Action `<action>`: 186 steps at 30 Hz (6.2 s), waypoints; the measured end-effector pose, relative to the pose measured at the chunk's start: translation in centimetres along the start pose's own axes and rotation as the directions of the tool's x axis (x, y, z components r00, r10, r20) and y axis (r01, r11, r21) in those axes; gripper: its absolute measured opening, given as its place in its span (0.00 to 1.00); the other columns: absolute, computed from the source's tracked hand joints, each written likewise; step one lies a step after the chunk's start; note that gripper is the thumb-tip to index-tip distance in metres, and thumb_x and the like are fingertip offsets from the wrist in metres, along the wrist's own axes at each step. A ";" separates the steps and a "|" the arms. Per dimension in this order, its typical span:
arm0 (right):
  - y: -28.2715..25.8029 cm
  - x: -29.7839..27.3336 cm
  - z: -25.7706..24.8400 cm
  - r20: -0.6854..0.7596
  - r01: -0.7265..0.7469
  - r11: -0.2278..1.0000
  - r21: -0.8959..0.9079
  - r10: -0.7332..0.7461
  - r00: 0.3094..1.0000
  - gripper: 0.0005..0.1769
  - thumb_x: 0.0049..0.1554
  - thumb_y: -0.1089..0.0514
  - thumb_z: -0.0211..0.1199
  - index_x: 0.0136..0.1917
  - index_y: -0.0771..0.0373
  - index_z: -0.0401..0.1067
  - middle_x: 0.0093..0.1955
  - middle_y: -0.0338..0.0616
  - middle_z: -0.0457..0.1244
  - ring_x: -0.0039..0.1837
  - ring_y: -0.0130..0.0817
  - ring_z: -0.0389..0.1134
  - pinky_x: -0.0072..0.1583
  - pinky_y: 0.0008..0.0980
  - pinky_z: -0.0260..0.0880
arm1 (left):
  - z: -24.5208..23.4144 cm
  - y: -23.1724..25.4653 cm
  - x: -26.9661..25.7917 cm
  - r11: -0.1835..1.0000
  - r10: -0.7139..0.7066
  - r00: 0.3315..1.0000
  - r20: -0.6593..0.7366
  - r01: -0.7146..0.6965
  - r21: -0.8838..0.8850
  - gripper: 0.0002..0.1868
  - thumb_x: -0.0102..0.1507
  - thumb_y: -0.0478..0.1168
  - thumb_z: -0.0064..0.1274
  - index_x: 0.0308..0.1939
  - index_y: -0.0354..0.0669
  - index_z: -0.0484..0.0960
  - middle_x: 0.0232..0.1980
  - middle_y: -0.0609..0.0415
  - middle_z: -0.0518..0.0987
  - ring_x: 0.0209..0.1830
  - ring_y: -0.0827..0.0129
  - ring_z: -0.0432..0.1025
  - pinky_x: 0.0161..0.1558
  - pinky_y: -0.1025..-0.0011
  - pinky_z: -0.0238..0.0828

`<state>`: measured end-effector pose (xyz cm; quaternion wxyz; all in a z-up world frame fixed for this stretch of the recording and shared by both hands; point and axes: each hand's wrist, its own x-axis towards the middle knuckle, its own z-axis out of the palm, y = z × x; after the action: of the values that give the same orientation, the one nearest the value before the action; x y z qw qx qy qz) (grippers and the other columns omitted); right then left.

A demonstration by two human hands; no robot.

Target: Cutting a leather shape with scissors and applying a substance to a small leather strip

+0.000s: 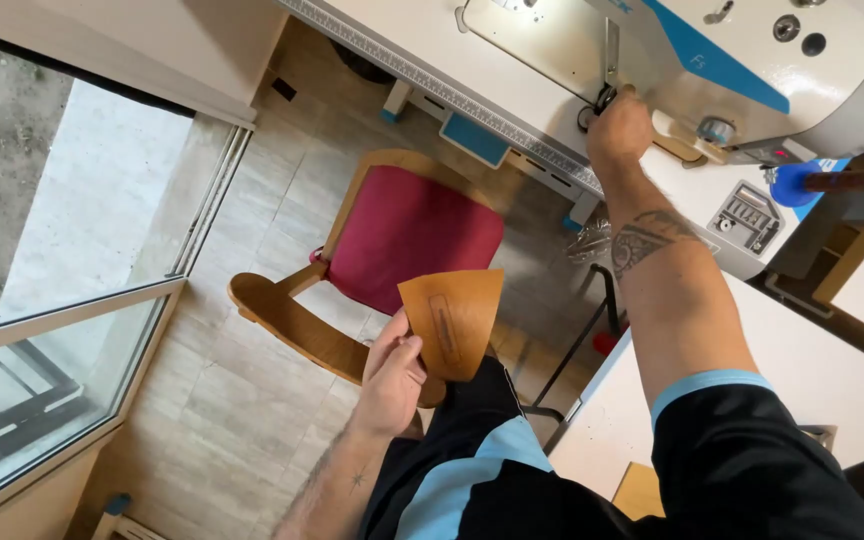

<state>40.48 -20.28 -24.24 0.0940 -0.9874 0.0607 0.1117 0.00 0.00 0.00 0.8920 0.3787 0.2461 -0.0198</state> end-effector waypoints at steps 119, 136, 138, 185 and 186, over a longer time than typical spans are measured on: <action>24.4 -81.5 -21.5 -0.200 0.170 0.431 0.886 0.027 0.979 0.08 0.51 0.61 0.64 0.42 0.67 0.70 0.36 0.41 0.68 0.40 0.31 0.71 0.45 0.27 0.73 | 14.3 -15.2 -30.6 0.318 0.109 0.393 0.913 -0.884 0.342 0.29 0.78 0.29 0.56 0.78 0.37 0.59 0.81 0.47 0.65 0.86 0.54 0.64 0.87 0.61 0.70; 24.1 -82.2 -21.2 -0.251 0.177 0.558 0.811 0.058 0.966 0.10 0.53 0.57 0.64 0.47 0.64 0.74 0.32 0.35 0.66 0.33 0.24 0.67 0.41 0.24 0.70 | 13.8 -14.9 -30.5 0.360 0.095 0.446 0.890 -0.849 0.387 0.30 0.79 0.32 0.60 0.80 0.41 0.60 0.84 0.45 0.64 0.47 0.71 0.77 0.38 0.76 0.72; 24.1 -82.2 -21.1 -0.240 0.163 0.564 0.810 0.065 0.968 0.09 0.53 0.58 0.63 0.47 0.63 0.75 0.32 0.34 0.66 0.33 0.23 0.65 0.40 0.23 0.68 | 13.8 -14.8 -30.6 0.361 0.074 0.482 0.873 -0.829 0.427 0.31 0.79 0.33 0.61 0.80 0.44 0.60 0.84 0.47 0.65 0.33 0.74 0.59 0.36 0.77 0.65; 27.4 -71.3 1.8 0.374 -0.401 0.335 0.852 0.145 0.916 0.15 0.53 0.46 0.63 0.34 0.57 0.68 0.29 0.33 0.63 0.31 0.26 0.61 0.37 0.26 0.60 | 1.1 -36.9 -15.3 0.397 -0.231 0.924 0.305 -0.196 0.897 0.17 0.72 0.42 0.43 0.29 0.46 0.59 0.24 0.65 0.56 0.24 0.75 0.50 0.25 0.74 0.49; 27.4 -71.3 1.9 0.360 -0.393 0.342 0.853 0.157 0.920 0.15 0.53 0.45 0.62 0.35 0.57 0.68 0.29 0.32 0.63 0.31 0.26 0.61 0.37 0.26 0.60 | 1.2 -37.0 -15.3 0.393 -0.223 0.922 0.317 -0.213 0.895 0.18 0.71 0.41 0.44 0.28 0.46 0.57 0.24 0.65 0.55 0.23 0.75 0.49 0.24 0.74 0.47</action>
<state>-32.76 -39.56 -14.22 0.6048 -0.7282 0.2677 0.1795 -21.13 -29.49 -16.99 0.5630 0.7938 0.0131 -0.2294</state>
